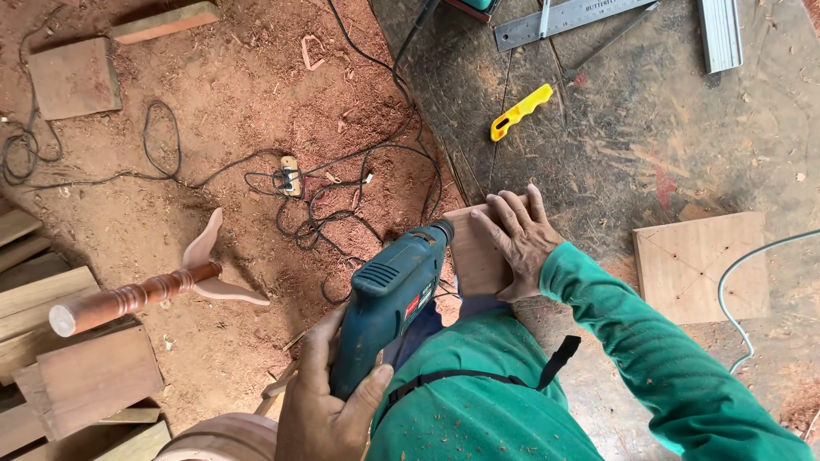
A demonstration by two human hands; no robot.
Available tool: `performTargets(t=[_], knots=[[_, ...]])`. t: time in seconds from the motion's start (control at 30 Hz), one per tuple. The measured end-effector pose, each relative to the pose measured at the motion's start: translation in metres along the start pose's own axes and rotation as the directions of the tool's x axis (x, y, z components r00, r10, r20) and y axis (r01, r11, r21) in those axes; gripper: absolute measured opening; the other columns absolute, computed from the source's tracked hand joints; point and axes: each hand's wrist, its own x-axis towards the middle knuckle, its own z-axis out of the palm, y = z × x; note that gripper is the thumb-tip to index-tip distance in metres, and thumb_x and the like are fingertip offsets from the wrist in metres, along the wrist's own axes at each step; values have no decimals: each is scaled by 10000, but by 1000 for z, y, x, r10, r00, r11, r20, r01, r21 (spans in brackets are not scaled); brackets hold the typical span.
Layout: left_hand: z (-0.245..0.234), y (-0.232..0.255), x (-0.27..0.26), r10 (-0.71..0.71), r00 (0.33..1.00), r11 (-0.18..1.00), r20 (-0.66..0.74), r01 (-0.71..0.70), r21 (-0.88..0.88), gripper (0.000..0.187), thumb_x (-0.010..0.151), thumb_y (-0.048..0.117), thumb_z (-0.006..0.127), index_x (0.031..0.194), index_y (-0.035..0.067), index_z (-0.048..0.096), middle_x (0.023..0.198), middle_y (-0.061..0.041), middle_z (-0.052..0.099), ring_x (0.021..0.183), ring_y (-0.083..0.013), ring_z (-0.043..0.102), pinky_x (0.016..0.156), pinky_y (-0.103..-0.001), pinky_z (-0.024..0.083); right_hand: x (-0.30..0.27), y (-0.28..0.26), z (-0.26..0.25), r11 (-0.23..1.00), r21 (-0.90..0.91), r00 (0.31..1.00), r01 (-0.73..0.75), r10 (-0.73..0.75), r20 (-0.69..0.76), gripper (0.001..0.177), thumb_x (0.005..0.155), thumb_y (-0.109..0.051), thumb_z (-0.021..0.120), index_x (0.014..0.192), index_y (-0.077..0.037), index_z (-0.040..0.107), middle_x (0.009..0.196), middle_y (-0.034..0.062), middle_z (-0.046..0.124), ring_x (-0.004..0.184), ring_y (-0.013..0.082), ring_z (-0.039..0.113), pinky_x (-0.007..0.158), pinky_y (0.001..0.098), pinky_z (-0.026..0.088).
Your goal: Use an electric drill to make holes in small wooden blocks on a workbench.
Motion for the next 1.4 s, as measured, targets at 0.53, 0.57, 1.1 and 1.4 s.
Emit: performTargets(t=[0.53, 0.57, 1.1, 1.4], knots=[[1, 6, 4, 48, 999, 995, 7, -49, 84, 691, 801, 156, 706, 1454, 116, 483, 1035, -56, 815, 795, -123, 825, 739, -286, 658, 0, 0, -1, 999, 37, 1000, 7, -6, -29, 1611, 199, -657, 894, 1580, -81, 298, 1548, 307, 345, 1415, 482, 334, 1168, 773, 83], [2, 8, 4, 57, 998, 991, 4, -57, 124, 692, 801, 167, 700, 1453, 119, 473, 1101, -78, 809, 843, -154, 843, 769, -314, 658, 1, 0, -2, 999, 32, 1000, 7, -7, -25, 1600, 200, -651, 887, 1576, -81, 301, 1537, 309, 352, 1408, 483, 340, 1165, 773, 85], [-3, 43, 28, -35, 981, 917, 192, -45, 397, 780, 813, 217, 675, 1508, 190, 322, 1165, -155, 796, 960, -332, 861, 831, -510, 637, -3, 4, 5, 996, 84, 1000, 7, -5, -20, 1513, 264, -631, 867, 1569, -100, 314, 1539, 309, 343, 1416, 486, 321, 1159, 771, 87], [-9, 61, 43, -99, 969, 891, 226, -15, 454, 754, 838, 253, 658, 1505, 181, 313, 1198, -202, 761, 975, -377, 843, 823, -549, 631, -3, 5, 6, 996, 86, 998, 26, -21, -62, 1508, 262, -643, 837, 1566, -84, 327, 1523, 318, 363, 1402, 500, 340, 1161, 776, 106]])
